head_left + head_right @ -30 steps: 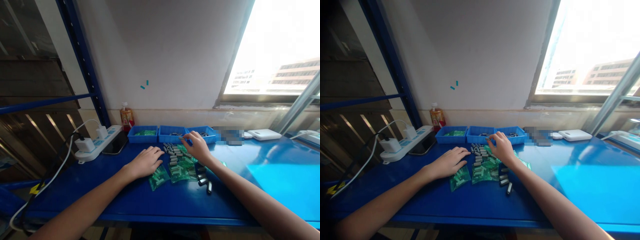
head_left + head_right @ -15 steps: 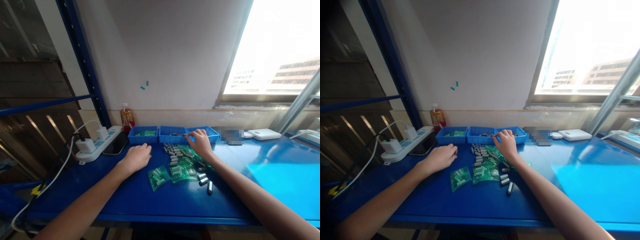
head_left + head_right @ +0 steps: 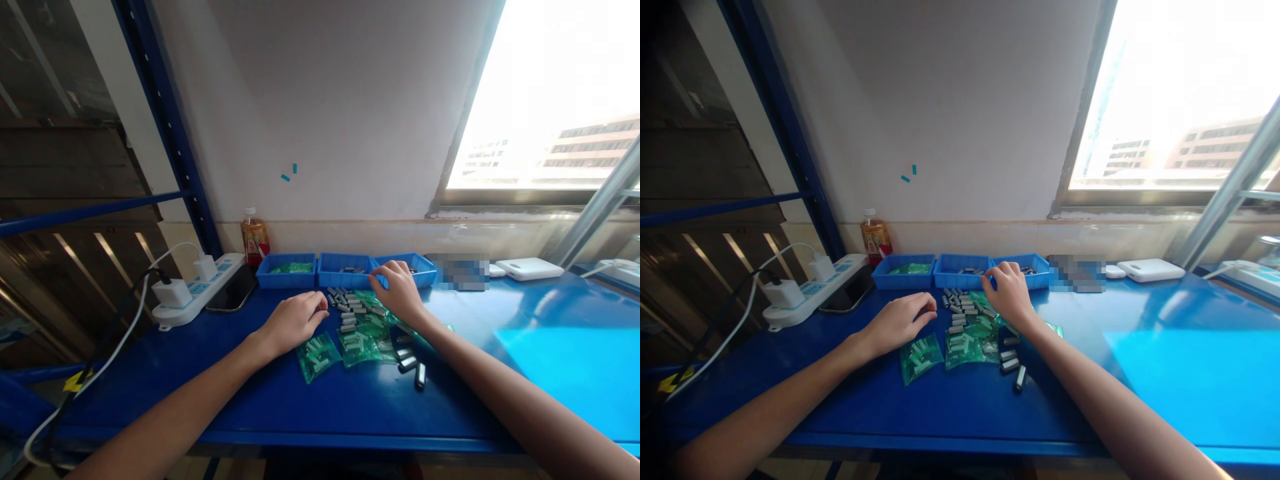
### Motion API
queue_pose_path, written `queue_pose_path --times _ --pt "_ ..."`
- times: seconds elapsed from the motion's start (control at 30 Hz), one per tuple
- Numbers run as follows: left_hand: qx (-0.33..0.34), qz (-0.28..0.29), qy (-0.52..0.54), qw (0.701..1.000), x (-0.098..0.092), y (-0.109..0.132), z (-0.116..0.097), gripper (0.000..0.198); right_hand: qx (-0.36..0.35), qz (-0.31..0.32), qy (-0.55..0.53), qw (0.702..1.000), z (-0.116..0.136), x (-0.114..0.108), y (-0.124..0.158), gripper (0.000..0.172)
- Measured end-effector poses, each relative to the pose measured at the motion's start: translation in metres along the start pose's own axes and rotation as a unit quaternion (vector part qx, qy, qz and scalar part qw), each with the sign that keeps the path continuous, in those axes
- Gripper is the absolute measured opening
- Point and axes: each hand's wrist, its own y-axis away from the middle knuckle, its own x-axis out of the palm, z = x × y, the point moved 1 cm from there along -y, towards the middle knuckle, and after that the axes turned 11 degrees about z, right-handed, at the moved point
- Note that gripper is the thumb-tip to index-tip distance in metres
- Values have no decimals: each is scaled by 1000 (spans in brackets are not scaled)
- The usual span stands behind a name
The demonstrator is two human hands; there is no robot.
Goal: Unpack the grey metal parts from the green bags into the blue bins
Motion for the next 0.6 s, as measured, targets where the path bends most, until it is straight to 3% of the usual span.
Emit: queue_pose_path --times 0.17,0.3,0.6 --pt "31 -84 108 990 1 0 -2 18 -113 56 -77 989 46 -14 14 11" --pt "76 -115 161 977 2 2 -5 24 -205 90 -101 969 78 -21 27 17" --pt "114 -105 156 975 8 3 -8 27 -217 69 -117 967 79 -21 29 9"
